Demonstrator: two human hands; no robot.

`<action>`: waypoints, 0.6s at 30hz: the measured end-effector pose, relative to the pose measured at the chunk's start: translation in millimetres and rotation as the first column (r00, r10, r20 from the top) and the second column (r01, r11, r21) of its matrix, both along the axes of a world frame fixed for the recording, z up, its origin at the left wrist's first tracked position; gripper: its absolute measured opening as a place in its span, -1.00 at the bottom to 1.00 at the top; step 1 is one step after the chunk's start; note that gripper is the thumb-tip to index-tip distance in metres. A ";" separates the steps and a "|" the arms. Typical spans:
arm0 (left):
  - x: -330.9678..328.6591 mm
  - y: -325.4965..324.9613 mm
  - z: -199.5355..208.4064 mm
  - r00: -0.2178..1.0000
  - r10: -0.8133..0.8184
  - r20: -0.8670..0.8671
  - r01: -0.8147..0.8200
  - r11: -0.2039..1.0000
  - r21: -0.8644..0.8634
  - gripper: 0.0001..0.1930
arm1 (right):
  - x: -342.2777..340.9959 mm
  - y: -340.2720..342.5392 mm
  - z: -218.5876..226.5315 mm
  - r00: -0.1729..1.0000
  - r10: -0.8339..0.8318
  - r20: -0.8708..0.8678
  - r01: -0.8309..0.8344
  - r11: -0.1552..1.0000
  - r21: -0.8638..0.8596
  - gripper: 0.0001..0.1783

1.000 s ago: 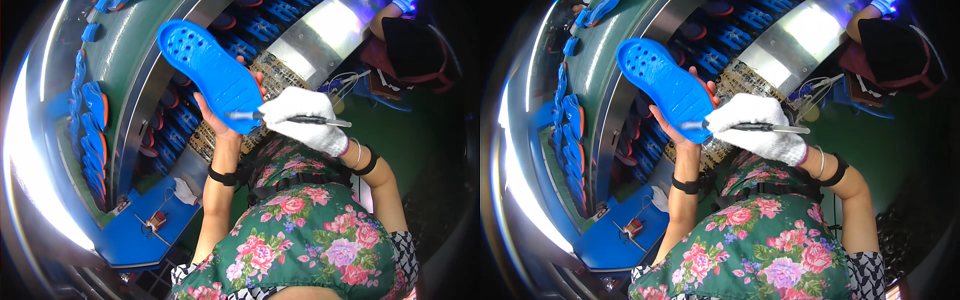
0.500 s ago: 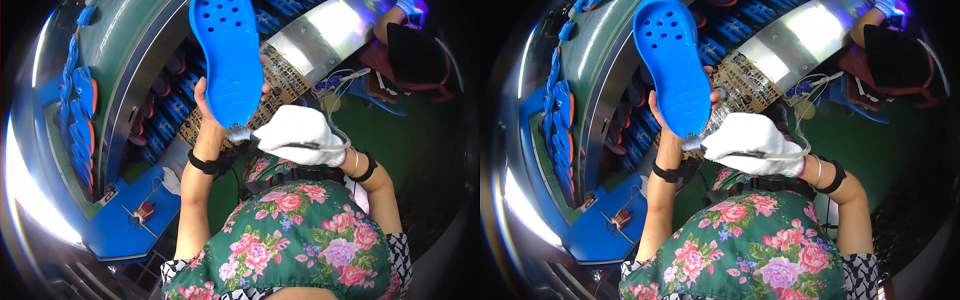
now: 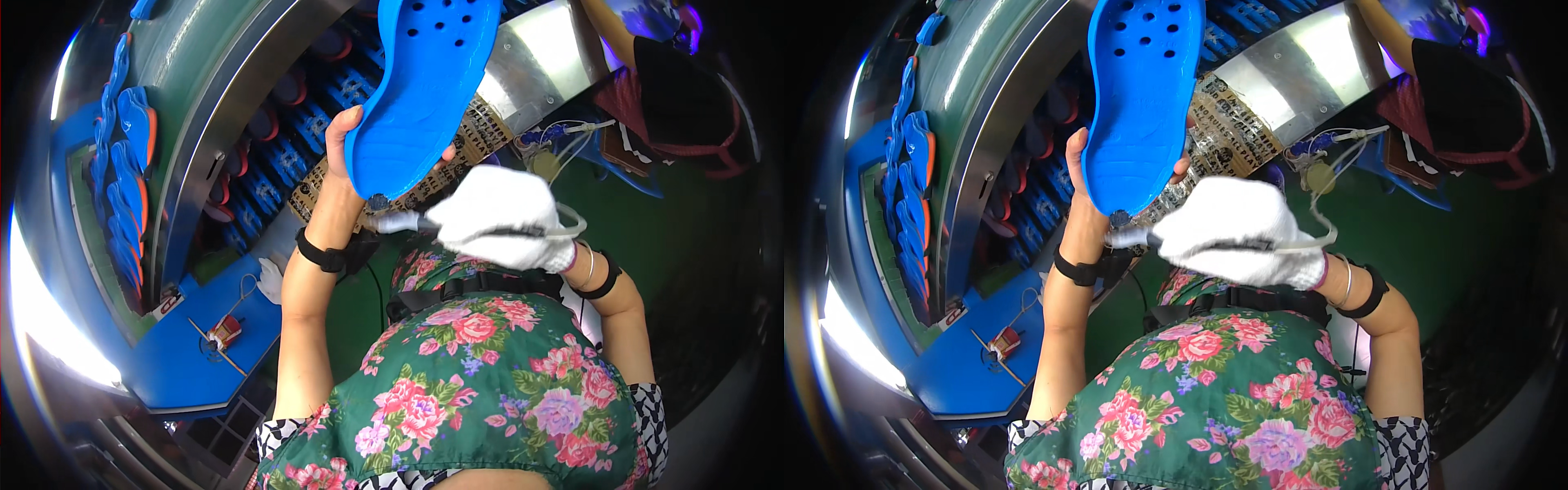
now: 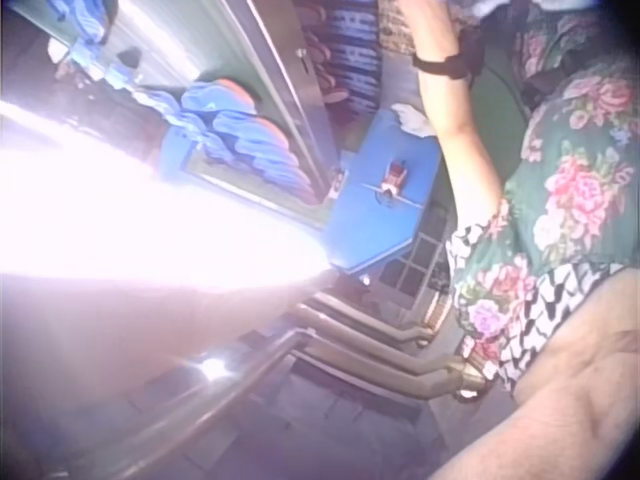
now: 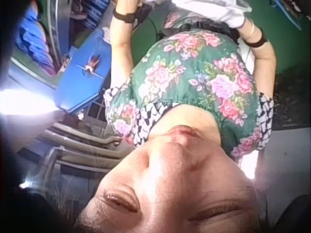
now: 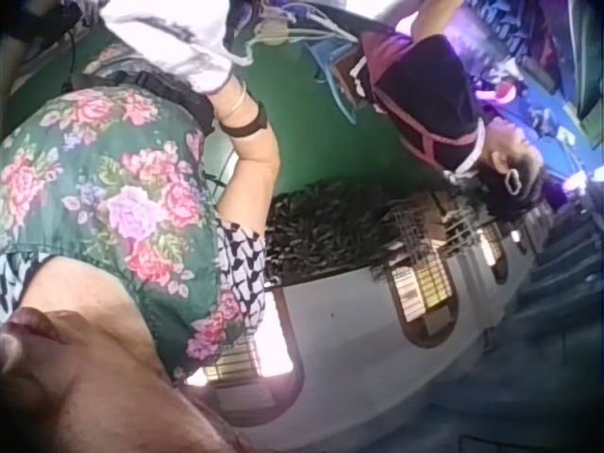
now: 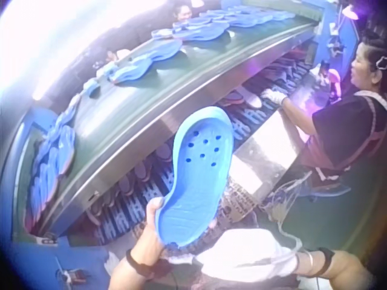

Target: Applying glue to the edges of blue shoe soles in a shoe factory.

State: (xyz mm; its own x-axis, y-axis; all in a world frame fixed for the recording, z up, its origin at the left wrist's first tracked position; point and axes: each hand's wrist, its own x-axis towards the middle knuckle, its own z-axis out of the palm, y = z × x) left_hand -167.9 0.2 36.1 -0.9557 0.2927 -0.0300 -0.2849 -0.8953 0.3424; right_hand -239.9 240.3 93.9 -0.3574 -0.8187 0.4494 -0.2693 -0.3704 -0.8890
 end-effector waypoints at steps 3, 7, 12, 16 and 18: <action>-1.2 1.0 -1.4 1.000 0.014 -0.013 -0.014 1.000 0.019 0.08 | 1.7 -6.3 7.9 0.969 -0.171 -0.180 0.181 0.983 0.043 -0.81; 4.1 7.2 5.7 0.983 0.119 0.140 -0.117 0.993 -0.028 0.14 | -3.3 -1.1 6.8 0.983 -0.053 0.176 0.031 0.992 0.126 -0.84; 14.5 31.1 -0.4 0.930 0.184 0.317 -0.247 0.954 0.171 -0.02 | -54.2 -12.6 7.6 0.927 -0.337 -0.161 0.347 0.937 0.038 -0.81; 17.8 40.1 -8.9 0.968 0.104 0.229 -0.158 0.960 0.231 -0.03 | -102.7 -28.9 15.0 0.723 -0.513 -0.462 0.500 0.851 -0.163 -0.79; 17.9 40.0 -10.2 0.969 0.085 0.233 -0.144 0.957 0.250 0.03 | -108.9 -32.1 15.2 0.552 -0.525 -0.648 0.466 0.838 -0.283 -0.76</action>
